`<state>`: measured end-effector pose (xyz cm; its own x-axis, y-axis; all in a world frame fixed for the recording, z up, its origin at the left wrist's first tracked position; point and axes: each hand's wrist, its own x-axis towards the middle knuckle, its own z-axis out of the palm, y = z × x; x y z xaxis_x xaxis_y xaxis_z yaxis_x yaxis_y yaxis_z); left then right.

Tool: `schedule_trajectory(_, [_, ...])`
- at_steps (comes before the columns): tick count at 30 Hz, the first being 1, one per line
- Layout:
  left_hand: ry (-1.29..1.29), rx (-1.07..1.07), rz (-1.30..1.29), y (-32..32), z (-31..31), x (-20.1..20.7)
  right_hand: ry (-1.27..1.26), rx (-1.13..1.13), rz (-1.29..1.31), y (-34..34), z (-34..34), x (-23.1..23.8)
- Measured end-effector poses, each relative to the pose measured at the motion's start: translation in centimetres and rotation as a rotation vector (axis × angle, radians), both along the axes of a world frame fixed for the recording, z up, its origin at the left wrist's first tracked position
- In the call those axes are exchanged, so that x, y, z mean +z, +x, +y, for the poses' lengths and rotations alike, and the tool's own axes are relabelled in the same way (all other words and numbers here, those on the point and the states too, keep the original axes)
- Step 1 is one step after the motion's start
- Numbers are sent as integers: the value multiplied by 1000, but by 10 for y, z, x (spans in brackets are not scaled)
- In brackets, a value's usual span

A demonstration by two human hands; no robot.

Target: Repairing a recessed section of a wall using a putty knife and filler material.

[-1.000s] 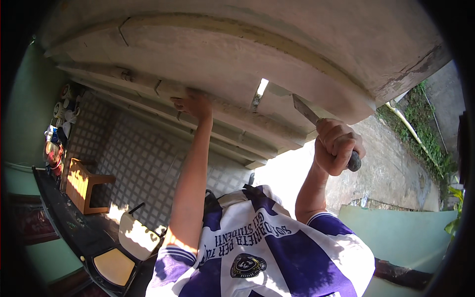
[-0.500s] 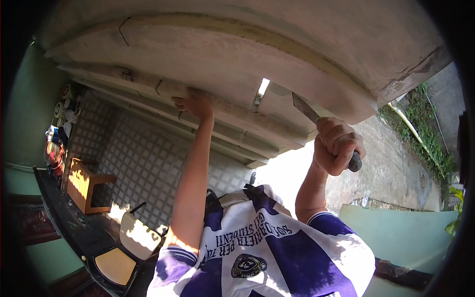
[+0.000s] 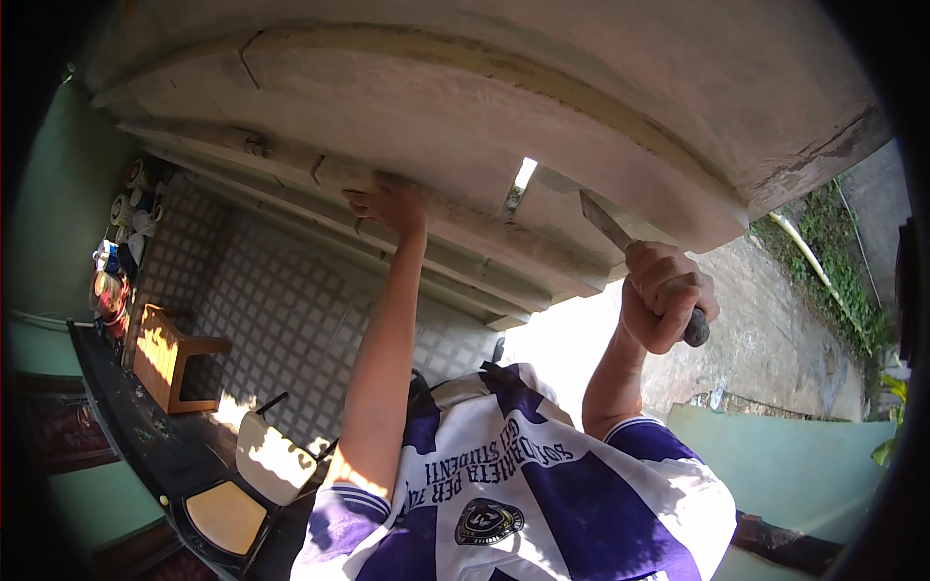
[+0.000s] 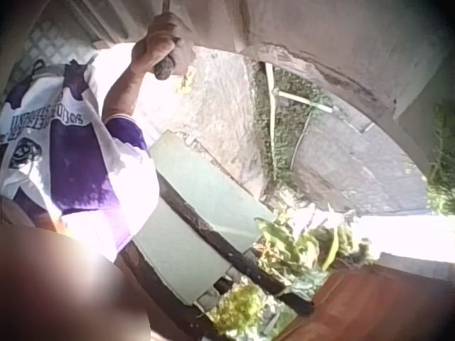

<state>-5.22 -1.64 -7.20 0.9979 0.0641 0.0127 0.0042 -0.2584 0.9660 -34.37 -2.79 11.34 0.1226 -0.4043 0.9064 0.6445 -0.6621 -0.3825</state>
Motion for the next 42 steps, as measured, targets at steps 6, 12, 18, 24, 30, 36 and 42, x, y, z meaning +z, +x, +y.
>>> schedule_trajectory(6, [14,20,17,2,-1,-2,-111,-31,-33,-4,-1,5])
schedule_trajectory(12, [42,24,7,4,-3,-8,-107,-36,16,-1,2,9])
schedule_trajectory(18, [-15,15,-18,1,-5,-8,-124,-65,-7,0,-3,5])
schedule_trajectory(24, [47,7,5,3,-2,-3,-74,7,-35,-5,-6,-1])
schedule_trajectory(30, [34,0,0,5,-1,-6,-96,93,-66,-15,-5,8])
schedule_trajectory(36, [34,4,-10,4,1,-8,-73,26,-12,-3,-5,1])
schedule_trajectory(42, [20,-31,26,1,0,-3,-87,-36,-6,2,-8,2])
